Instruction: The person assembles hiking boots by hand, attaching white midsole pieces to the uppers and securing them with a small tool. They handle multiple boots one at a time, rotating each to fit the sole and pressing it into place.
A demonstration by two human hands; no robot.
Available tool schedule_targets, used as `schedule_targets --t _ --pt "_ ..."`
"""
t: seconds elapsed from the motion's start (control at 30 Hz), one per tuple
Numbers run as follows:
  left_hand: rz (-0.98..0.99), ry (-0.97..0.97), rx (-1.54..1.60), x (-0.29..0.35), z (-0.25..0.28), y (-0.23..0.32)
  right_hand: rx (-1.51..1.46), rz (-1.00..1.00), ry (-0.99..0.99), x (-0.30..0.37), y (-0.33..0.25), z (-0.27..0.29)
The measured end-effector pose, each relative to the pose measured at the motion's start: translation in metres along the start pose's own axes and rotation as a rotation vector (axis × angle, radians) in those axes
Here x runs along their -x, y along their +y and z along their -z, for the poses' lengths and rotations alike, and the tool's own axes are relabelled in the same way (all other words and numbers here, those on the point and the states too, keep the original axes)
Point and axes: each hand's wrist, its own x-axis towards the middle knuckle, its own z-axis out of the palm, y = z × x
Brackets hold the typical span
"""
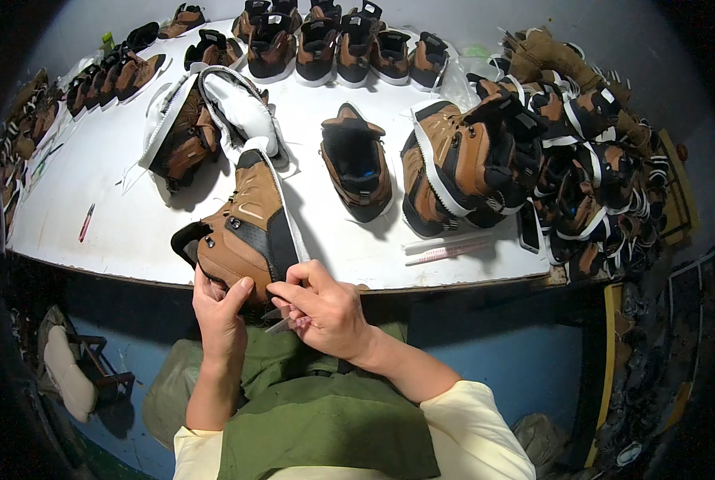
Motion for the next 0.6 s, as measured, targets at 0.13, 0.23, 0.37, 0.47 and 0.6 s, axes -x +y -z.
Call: schedule_targets --t 0.13,0.23,0.37,0.47,0.6 --pt "0.012 0.000 0.038 -0.0006 -0.0006 -0.0013 0.041 0.000 -0.004 0.0041 0.0026 -0.0026" --pt "0.028 -0.007 0.046 -0.0014 0.0005 -0.0001 0.046 0.002 -0.017 0.0009 0.0024 -0.0011" --pt "0.042 -0.005 0.062 -0.0013 -0.0001 -0.0015 0.034 -0.024 -0.021 0.0022 0.0058 -0.0004" --pt "0.037 0.001 0.077 -0.0016 -0.0010 -0.0043 0.028 -0.068 -0.039 0.0007 0.0024 0.0020" --pt "0.012 0.025 0.093 -0.0011 -0.0020 -0.0055 0.033 -0.064 -0.055 -0.0008 0.0016 0.0023"
